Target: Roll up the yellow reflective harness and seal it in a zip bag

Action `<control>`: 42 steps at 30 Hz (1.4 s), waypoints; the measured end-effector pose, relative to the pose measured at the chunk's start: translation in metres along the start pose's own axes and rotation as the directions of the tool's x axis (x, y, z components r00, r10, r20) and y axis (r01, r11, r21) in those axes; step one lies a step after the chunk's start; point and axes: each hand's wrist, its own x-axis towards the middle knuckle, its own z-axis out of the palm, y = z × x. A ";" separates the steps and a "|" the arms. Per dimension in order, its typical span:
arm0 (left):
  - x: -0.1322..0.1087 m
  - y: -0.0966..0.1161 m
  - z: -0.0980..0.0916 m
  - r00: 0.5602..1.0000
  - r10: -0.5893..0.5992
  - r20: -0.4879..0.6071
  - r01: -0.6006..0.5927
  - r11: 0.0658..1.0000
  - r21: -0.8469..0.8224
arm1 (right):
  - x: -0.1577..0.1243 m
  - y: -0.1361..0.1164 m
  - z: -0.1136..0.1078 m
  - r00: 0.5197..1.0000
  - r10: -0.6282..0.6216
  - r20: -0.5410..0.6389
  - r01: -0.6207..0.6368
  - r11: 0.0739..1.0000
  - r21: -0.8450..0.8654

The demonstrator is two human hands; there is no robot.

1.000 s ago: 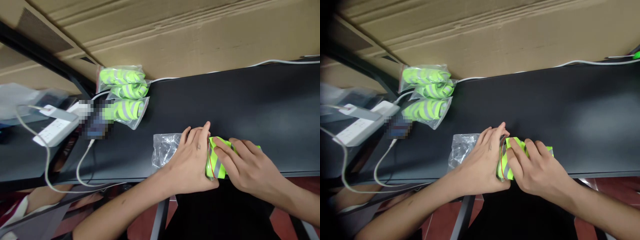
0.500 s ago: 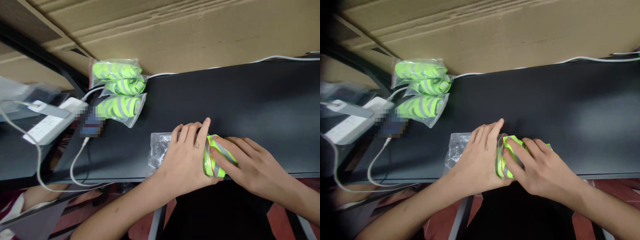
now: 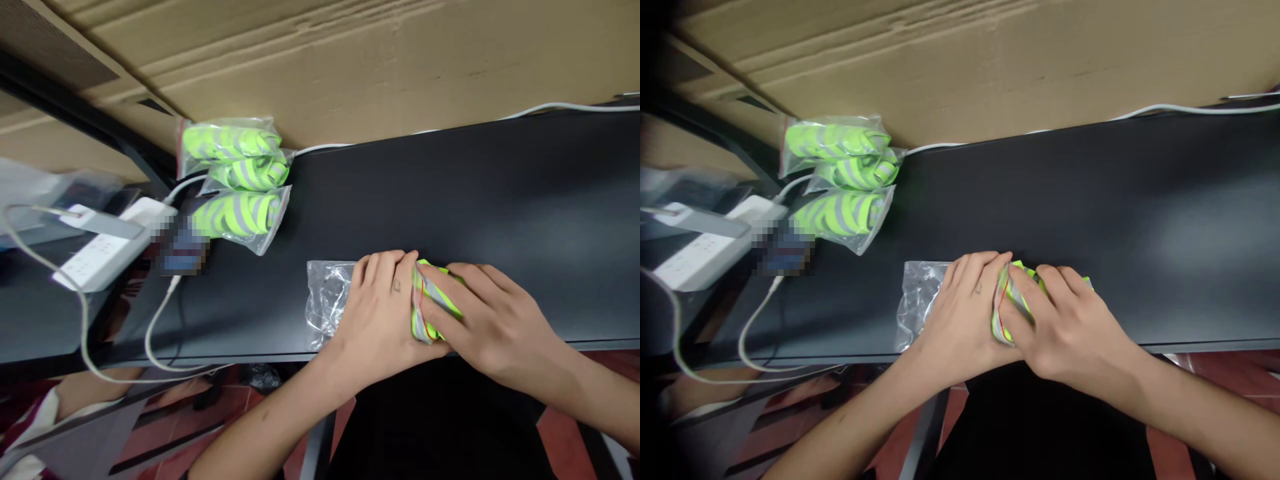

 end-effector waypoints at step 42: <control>0.030 -0.023 -0.056 0.958 0.095 0.271 -0.055 0.987 -0.152 | -0.011 0.043 -0.014 0.960 -0.278 -0.035 0.280 0.957 0.080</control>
